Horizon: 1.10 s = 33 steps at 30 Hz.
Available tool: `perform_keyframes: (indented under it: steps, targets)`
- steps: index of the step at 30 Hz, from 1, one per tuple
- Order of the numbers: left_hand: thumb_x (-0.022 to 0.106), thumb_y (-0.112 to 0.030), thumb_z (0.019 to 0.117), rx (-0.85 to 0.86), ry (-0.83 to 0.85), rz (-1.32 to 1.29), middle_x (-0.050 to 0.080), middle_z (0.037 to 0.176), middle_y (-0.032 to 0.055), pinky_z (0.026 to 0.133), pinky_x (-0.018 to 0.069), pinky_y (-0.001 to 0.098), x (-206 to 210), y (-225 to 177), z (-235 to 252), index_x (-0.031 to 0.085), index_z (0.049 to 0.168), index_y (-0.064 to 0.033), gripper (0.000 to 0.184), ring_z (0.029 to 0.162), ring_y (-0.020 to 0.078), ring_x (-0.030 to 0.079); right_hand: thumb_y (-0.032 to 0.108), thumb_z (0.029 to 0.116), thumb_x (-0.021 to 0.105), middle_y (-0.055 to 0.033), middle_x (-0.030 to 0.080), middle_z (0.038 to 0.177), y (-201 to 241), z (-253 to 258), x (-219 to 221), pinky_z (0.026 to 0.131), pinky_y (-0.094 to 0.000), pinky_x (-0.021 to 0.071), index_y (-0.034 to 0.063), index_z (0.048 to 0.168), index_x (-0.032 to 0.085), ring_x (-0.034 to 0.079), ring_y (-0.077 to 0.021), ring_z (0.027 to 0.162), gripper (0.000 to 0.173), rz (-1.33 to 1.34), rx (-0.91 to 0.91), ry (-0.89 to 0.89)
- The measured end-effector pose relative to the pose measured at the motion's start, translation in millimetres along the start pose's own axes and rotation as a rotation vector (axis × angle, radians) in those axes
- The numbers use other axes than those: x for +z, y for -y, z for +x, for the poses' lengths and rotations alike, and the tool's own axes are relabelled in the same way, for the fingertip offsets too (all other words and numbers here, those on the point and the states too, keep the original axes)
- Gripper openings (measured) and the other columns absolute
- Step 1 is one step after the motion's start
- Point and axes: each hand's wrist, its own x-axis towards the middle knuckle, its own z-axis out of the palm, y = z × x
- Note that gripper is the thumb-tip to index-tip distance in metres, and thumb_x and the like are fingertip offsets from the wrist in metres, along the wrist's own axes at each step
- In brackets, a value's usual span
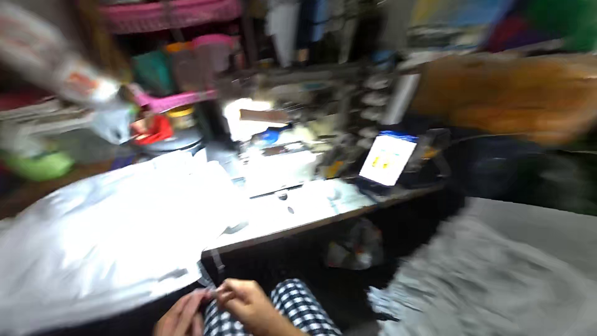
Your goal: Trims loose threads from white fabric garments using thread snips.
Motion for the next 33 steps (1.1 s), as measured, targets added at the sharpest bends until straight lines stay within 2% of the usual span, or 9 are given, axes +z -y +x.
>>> perform_keyframes:
  steps: [3,6,9,12,14,16,21,27,33]
  targets:
    - [0.043,-0.014,0.1069,-0.180,-0.137,-0.335,0.075,0.104,0.0050,0.048,0.0450,0.0148,28.9,-6.2,1.2,0.068,0.118,0.0010,0.031,0.053,-0.0013,0.053,0.015,0.1040,0.049,-0.0023,0.065,0.083,-11.3,-10.6,3.1,0.064,-0.0220,0.0485,-0.0019,0.102,0.068,0.056,-0.0019,0.067,0.026,0.032,0.071,0.061]
    - [0.044,-0.015,0.1078,-0.247,-0.167,-0.565,0.075,0.094,0.0042,0.048,0.0464,0.0153,41.7,-13.1,4.8,0.068,0.117,-0.0007,0.030,0.052,-0.0001,0.054,0.020,0.1036,0.051,0.0045,0.061,0.076,-23.1,-19.4,7.8,0.060,-0.0185,0.0456,0.0028,0.097,0.070,0.052,0.0024,0.063,0.026,0.088,0.098,0.059]
    - [0.043,-0.012,0.1071,-0.221,-0.181,-0.699,0.063,0.073,-0.0013,0.055,0.0518,0.0203,43.0,-12.3,5.9,0.069,0.105,-0.0034,0.027,0.056,0.0045,0.057,0.021,0.1039,0.053,0.0102,0.061,0.076,-29.5,-22.2,-1.1,0.060,-0.0155,0.0450,0.0085,0.097,0.071,0.052,0.0051,0.064,0.022,0.161,0.156,0.072]
    - [0.046,-0.010,0.1049,-0.127,-0.168,-0.587,0.064,0.072,0.0001,0.060,0.0558,0.0220,39.4,-6.0,0.5,0.069,0.100,-0.0020,0.025,0.060,0.0063,0.061,0.036,0.1082,0.046,0.0110,0.057,0.082,-33.4,-13.2,-23.8,0.061,-0.0162,0.0433,0.0118,0.116,0.069,0.049,0.0040,0.067,0.034,0.174,0.177,0.122]
    - [0.047,-0.009,0.1042,-0.062,-0.149,-0.487,0.064,0.072,0.0007,0.062,0.0561,0.0225,38.4,-0.9,-3.5,0.069,0.100,-0.0003,0.024,0.061,0.0067,0.061,0.045,0.1096,0.032,0.0114,0.052,0.078,-24.7,-0.9,-36.0,0.054,-0.0168,0.0370,0.0153,0.127,0.066,0.043,0.0020,0.060,0.048,0.172,0.257,0.138]
    - [0.047,-0.008,0.1035,-0.010,-0.147,-0.419,0.061,0.067,-0.0012,0.060,0.0543,0.0218,41.2,2.4,-4.8,0.070,0.100,0.0000,0.024,0.058,0.0051,0.059,0.043,0.1103,0.029,0.0111,0.048,0.070,-11.6,13.4,-41.4,0.047,-0.0174,0.0327,0.0172,0.124,0.068,0.038,0.0003,0.052,0.048,0.233,0.347,0.165]
    - [0.050,-0.006,0.1028,0.079,-0.105,-0.295,0.058,0.065,-0.0036,0.056,0.0476,0.0178,43.7,3.4,0.2,0.070,0.098,-0.0004,0.022,0.056,0.0017,0.052,0.030,0.1043,0.056,0.0081,0.052,0.068,8.6,49.0,-38.0,0.042,-0.0149,0.0311,0.0131,0.114,0.069,0.038,0.0012,0.047,0.024,0.383,0.453,0.283]
    - [0.053,-0.006,0.1010,0.070,-0.089,-0.234,0.057,0.065,-0.0044,0.055,0.0460,0.0169,41.2,7.5,1.3,0.070,0.094,-0.0017,0.019,0.056,0.0009,0.052,0.027,0.1051,0.055,0.0073,0.052,0.065,11.0,71.9,-27.0,0.042,-0.0159,0.0316,0.0130,0.102,0.069,0.039,0.0008,0.047,0.020,0.401,0.448,0.341]
    - [0.054,-0.005,0.1003,0.009,-0.065,-0.211,0.062,0.069,-0.0050,0.057,0.0490,0.0175,37.0,19.6,-15.6,0.072,0.095,-0.0020,0.019,0.057,0.0004,0.054,0.030,0.1041,0.057,0.0080,0.054,0.069,-4.5,55.6,-32.7,0.042,-0.0144,0.0321,0.0132,0.112,0.069,0.040,0.0015,0.047,0.022,0.413,0.446,0.403]
